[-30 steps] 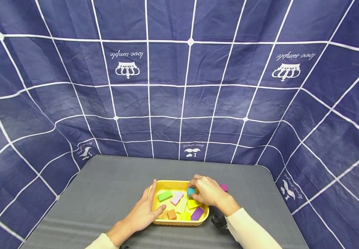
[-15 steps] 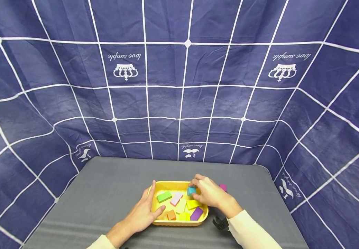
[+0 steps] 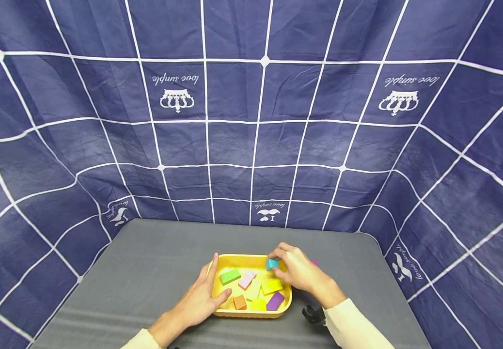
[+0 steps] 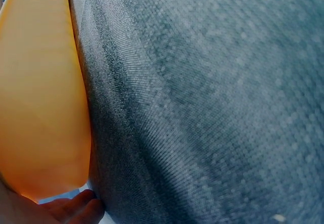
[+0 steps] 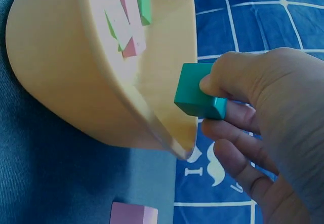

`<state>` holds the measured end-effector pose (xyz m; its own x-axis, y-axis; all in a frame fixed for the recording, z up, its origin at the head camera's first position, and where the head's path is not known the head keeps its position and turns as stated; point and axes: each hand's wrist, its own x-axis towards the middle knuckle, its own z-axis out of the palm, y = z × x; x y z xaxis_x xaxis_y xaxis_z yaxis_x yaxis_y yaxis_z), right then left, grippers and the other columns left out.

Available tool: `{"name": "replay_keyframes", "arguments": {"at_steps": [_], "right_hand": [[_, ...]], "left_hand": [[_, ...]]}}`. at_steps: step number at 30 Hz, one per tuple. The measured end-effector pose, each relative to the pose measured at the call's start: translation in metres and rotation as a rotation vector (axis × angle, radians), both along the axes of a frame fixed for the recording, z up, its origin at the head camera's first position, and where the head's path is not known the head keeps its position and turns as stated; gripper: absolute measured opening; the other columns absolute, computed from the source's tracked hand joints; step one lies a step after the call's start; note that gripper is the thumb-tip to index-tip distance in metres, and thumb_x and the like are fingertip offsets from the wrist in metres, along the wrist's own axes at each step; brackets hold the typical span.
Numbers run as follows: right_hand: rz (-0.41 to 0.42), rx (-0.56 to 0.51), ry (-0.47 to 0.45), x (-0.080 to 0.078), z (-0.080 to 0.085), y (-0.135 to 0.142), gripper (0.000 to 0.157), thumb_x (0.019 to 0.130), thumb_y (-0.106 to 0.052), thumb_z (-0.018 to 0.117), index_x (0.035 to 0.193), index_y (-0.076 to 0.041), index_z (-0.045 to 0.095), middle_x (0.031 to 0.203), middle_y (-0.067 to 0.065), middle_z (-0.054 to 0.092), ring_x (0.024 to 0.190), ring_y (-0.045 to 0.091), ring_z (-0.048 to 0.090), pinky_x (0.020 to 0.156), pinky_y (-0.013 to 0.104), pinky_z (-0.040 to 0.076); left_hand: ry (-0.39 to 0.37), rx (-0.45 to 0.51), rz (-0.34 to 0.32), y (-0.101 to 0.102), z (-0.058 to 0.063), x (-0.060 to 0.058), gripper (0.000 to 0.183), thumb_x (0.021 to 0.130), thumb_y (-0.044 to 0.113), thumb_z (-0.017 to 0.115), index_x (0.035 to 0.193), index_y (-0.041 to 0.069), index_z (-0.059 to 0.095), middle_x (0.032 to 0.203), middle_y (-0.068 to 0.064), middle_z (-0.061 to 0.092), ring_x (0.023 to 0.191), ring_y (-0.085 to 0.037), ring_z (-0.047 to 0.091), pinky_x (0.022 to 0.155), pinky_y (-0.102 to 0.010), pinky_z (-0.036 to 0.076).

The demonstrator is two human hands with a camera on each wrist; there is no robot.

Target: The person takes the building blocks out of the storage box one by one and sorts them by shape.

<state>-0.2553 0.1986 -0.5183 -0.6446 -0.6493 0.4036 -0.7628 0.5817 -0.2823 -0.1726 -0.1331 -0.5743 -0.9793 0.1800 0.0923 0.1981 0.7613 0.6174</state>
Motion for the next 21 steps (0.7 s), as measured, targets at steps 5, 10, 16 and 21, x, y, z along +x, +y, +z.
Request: {"name": "replay_keyframes", "arguments": {"at_steps": [5,10,16,21], "right_hand": [[-0.013,-0.016,-0.031,0.001,0.003,0.007,0.027,0.094,-0.002,0.09,0.121,-0.006,0.084,0.111,0.004,0.077,0.087,0.021,0.076,0.079,0.027,0.065],[-0.025,-0.048,-0.013,-0.001,0.007,0.014,0.027,0.097,-0.001,0.089,0.123,-0.004,0.085,0.115,0.006,0.078,0.088,0.021,0.076,0.074,0.027,0.065],[-0.023,-0.082,0.079,0.003,0.003,0.023,0.031,0.094,0.0,0.093,0.124,-0.002,0.086,0.114,0.005,0.08,0.095,0.019,0.081,0.085,0.039,0.072],[-0.056,-0.106,0.111,0.004,0.001,0.034,0.036,0.089,0.002,0.096,0.123,-0.005,0.086,0.113,0.004,0.081,0.095,0.021,0.081,0.085,0.039,0.072]], "left_hand": [[-0.004,0.005,-0.01,0.0,0.001,-0.001,0.114,0.105,0.05,0.083,0.187,0.006,0.018,0.179,-0.029,0.044,0.139,-0.05,0.072,0.113,-0.068,0.061],[0.004,0.009,-0.01,0.0,0.005,-0.004,0.113,0.105,0.051,0.082,0.187,0.007,0.017,0.178,-0.029,0.045,0.137,-0.052,0.073,0.112,-0.069,0.061],[-0.001,-0.002,-0.007,-0.001,0.003,0.001,0.114,0.104,0.051,0.083,0.186,0.005,0.02,0.178,-0.028,0.045,0.139,-0.048,0.073,0.112,-0.067,0.061],[0.015,0.006,-0.012,0.0,0.002,0.001,0.113,0.105,0.052,0.081,0.187,0.006,0.018,0.177,-0.029,0.046,0.137,-0.049,0.074,0.111,-0.068,0.062]]}}
